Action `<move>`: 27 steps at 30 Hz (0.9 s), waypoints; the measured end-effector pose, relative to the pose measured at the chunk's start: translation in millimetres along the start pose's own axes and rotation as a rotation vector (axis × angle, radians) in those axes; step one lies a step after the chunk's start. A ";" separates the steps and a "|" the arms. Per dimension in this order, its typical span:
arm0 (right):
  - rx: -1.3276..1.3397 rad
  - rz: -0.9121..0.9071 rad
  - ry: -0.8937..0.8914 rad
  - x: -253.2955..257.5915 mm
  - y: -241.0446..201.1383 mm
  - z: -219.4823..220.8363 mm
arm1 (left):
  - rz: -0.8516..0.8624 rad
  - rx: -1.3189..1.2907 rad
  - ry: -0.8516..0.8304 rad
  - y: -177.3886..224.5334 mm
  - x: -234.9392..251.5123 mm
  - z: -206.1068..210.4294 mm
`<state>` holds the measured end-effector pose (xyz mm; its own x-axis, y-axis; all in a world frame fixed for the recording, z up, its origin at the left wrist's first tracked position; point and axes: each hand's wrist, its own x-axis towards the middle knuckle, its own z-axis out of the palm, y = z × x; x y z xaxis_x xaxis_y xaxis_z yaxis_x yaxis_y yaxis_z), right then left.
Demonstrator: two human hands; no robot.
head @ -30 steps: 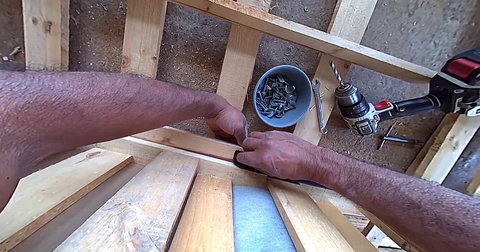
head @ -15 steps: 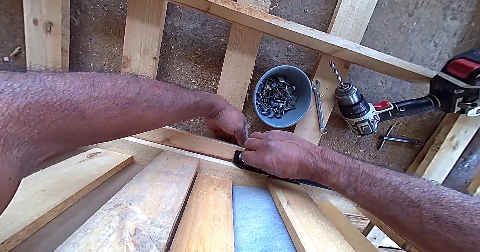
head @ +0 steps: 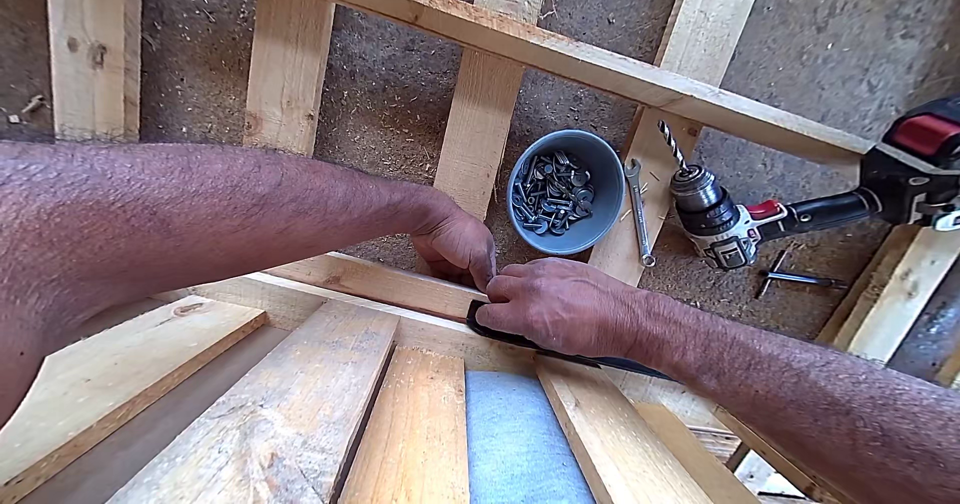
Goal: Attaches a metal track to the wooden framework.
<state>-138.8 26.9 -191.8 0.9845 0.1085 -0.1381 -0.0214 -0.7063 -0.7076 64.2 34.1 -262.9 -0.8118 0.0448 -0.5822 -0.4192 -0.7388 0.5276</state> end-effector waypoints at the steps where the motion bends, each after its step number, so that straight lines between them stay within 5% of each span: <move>1: 0.001 -0.001 0.012 0.5 -0.1 0.2 | -0.004 -0.016 -0.001 -0.1 0.1 0.5; 19: -0.037 -0.028 0.054 6.6 0.0 -3.7 | -0.002 -0.075 0.021 -0.9 -0.4 3.0; 24: -0.023 0.021 -0.037 2.4 0.4 -5.4 | 0.188 -0.098 -0.331 -36.4 34.5 -33.1; 27: -0.012 -0.006 -0.024 2.0 0.0 -5.1 | 0.010 -0.086 0.012 -4.8 3.9 0.6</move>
<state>-135.9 23.6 -188.6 0.9800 0.1301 -0.1505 -0.0128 -0.7137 -0.7004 62.9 38.2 -267.4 -0.8107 0.0291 -0.5848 -0.3738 -0.7944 0.4787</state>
